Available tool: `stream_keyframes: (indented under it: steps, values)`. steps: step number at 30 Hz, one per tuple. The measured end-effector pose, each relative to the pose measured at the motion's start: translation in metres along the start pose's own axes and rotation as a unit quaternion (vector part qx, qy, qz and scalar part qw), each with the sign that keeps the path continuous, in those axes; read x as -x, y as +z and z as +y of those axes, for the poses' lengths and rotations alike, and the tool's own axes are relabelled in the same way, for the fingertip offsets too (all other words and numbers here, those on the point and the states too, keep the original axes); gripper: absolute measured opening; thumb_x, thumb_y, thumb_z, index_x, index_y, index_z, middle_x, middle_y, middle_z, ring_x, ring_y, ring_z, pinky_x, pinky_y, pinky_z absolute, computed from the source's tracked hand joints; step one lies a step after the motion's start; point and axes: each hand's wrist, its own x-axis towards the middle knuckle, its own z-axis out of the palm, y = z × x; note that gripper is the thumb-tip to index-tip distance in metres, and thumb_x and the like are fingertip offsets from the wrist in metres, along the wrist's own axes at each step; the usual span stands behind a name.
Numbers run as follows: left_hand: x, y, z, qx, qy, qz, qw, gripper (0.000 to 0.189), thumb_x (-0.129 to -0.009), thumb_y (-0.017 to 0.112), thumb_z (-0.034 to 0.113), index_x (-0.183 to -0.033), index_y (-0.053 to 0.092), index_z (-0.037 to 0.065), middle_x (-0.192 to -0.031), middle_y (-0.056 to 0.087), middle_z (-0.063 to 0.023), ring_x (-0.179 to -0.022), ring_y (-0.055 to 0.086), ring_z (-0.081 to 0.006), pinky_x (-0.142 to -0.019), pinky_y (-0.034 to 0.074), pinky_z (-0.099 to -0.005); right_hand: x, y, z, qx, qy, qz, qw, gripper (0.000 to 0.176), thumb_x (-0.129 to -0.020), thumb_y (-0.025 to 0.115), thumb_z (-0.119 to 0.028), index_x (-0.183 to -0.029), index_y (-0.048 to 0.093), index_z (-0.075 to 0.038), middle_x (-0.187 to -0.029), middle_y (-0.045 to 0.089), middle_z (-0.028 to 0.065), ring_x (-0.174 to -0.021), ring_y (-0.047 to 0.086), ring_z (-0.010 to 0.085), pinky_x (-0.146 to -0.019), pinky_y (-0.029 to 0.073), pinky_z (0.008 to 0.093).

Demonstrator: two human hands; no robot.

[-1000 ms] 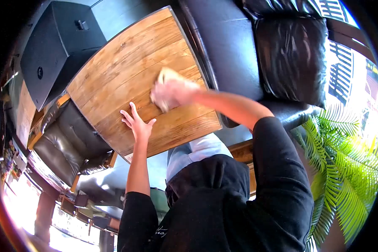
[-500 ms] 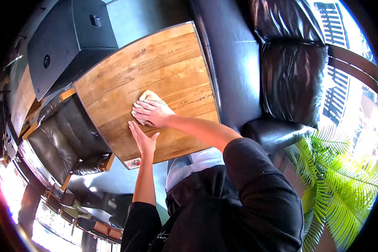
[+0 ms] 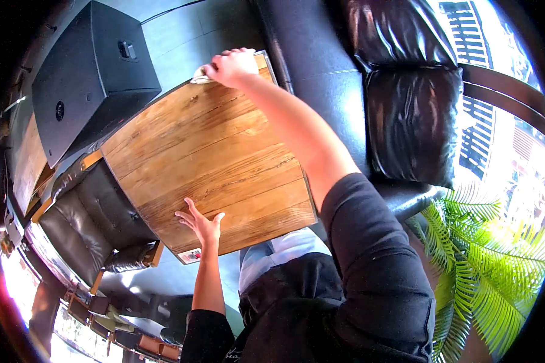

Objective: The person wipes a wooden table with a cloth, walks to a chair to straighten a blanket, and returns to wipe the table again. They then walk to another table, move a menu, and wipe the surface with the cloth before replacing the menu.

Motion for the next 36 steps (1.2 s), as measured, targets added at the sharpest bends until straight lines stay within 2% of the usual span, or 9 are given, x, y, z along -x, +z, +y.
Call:
stream_keyframes:
  steps: [3, 10, 13, 18, 22, 25, 29, 34, 36]
  values:
    - [0.001, -0.004, 0.004, 0.004, -0.008, -0.013, 1.000, 0.132, -0.063, 0.095, 0.021, -0.160, 0.007, 0.027, -0.157, -0.011, -0.0401, -0.144, -0.003, -0.0611, -0.120, 0.014, -0.0615, 0.011, 0.009, 0.061, -0.042, -0.035, 0.159, 0.986, 0.045, -0.093, 0.051, -0.057, -0.094, 0.072, -0.018, -0.099, 0.069, 0.0035, -0.103, 0.064, 0.0254, -0.089, 0.046, 0.0425]
    - [0.004, -0.007, 0.009, -0.001, -0.019, -0.013, 1.000, 0.132, -0.063, 0.094, 0.019, -0.160, 0.006, 0.031, -0.157, -0.010, -0.0399, -0.143, 0.006, -0.0629, -0.119, 0.019, -0.0611, 0.071, 0.082, 0.106, -0.448, 0.107, 0.234, 0.856, 0.044, -0.100, 0.059, -0.038, -0.129, 0.057, -0.005, -0.109, 0.068, 0.0140, -0.108, 0.063, 0.0263, -0.094, 0.048, 0.0344]
    - [0.004, -0.007, 0.009, -0.026, -0.020, -0.012, 0.999, 0.132, -0.063, 0.094, 0.020, -0.160, 0.006, 0.030, -0.157, -0.013, -0.0377, -0.144, 0.006, -0.0618, -0.117, 0.028, -0.0602, 0.153, 0.098, 0.096, -0.557, 0.182, 0.153, 0.796, 0.035, -0.103, 0.054, -0.029, -0.126, 0.059, -0.003, -0.109, 0.066, 0.0129, -0.103, 0.062, 0.0224, -0.093, 0.047, 0.0340]
    - [0.003, -0.003, 0.002, -0.041, -0.018, -0.010, 0.999, 0.133, -0.063, 0.095, 0.022, -0.160, 0.004, 0.031, -0.156, -0.009, -0.0416, -0.142, 0.010, -0.0638, -0.118, 0.024, -0.0605, 0.314, 0.185, 0.106, -0.488, 0.190, 0.120, 0.843, 0.027, -0.104, 0.051, -0.023, -0.121, 0.061, -0.005, -0.104, 0.065, 0.0173, -0.101, 0.062, 0.0312, -0.091, 0.048, 0.0370]
    - [0.002, 0.002, 0.002, -0.079, -0.014, -0.002, 0.997, 0.134, -0.063, 0.095, 0.026, -0.160, 0.003, 0.031, -0.156, -0.008, -0.0418, -0.142, 0.011, -0.0643, -0.117, 0.028, -0.0595, 0.452, 0.233, 0.106, -0.474, 0.301, -0.038, 0.827, 0.025, -0.104, 0.049, -0.027, -0.109, 0.061, -0.005, -0.097, 0.065, 0.0150, -0.097, 0.064, 0.0333, -0.086, 0.049, 0.0386]
    - [0.003, -0.002, 0.001, -0.090, -0.012, -0.007, 0.996, 0.134, -0.063, 0.095, 0.030, -0.160, 0.002, 0.031, -0.155, -0.006, -0.0431, -0.141, 0.012, -0.0647, -0.116, 0.028, -0.0599, 0.510, 0.232, 0.090, -0.652, 0.401, -0.102, 0.636, 0.030, -0.106, 0.048, -0.033, -0.105, 0.061, -0.006, -0.089, 0.065, 0.0064, -0.085, 0.064, 0.0225, -0.080, 0.049, 0.0337]
    - [0.000, 0.004, -0.003, -0.113, 0.009, -0.002, 0.994, 0.133, -0.065, 0.093, 0.041, -0.160, 0.000, 0.032, -0.154, -0.003, -0.0457, -0.141, 0.014, -0.0650, -0.115, 0.029, -0.0615, 0.552, 0.253, 0.084, -0.584, 0.406, -0.003, 0.703, 0.038, -0.107, 0.045, -0.041, -0.102, 0.062, -0.007, -0.076, 0.061, -0.0027, -0.067, 0.054, 0.0082, -0.067, 0.047, 0.0271]
    - [0.000, 0.002, -0.007, -0.164, 0.024, -0.001, 0.986, 0.134, -0.064, 0.090, 0.053, -0.160, -0.002, 0.032, -0.153, 0.001, -0.0471, -0.140, 0.020, -0.0633, -0.113, 0.032, -0.0611, 0.553, 0.265, 0.045, -0.776, 0.435, 0.100, 0.446, 0.046, -0.103, 0.047, -0.052, -0.130, 0.051, -0.015, -0.107, 0.061, 0.0001, -0.098, 0.060, 0.0140, -0.087, 0.050, 0.0339]
    - [0.001, 0.000, -0.010, -0.176, 0.031, -0.003, 0.984, 0.134, -0.064, 0.089, 0.057, -0.160, -0.002, 0.032, -0.153, 0.002, -0.0468, -0.140, 0.021, -0.0629, -0.113, 0.032, -0.0610, 0.537, 0.215, 0.001, -0.708, 0.524, 0.213, 0.423, 0.056, -0.102, 0.050, -0.052, -0.139, 0.043, -0.010, -0.127, 0.057, 0.0044, -0.116, 0.055, 0.0177, -0.101, 0.045, 0.0383]
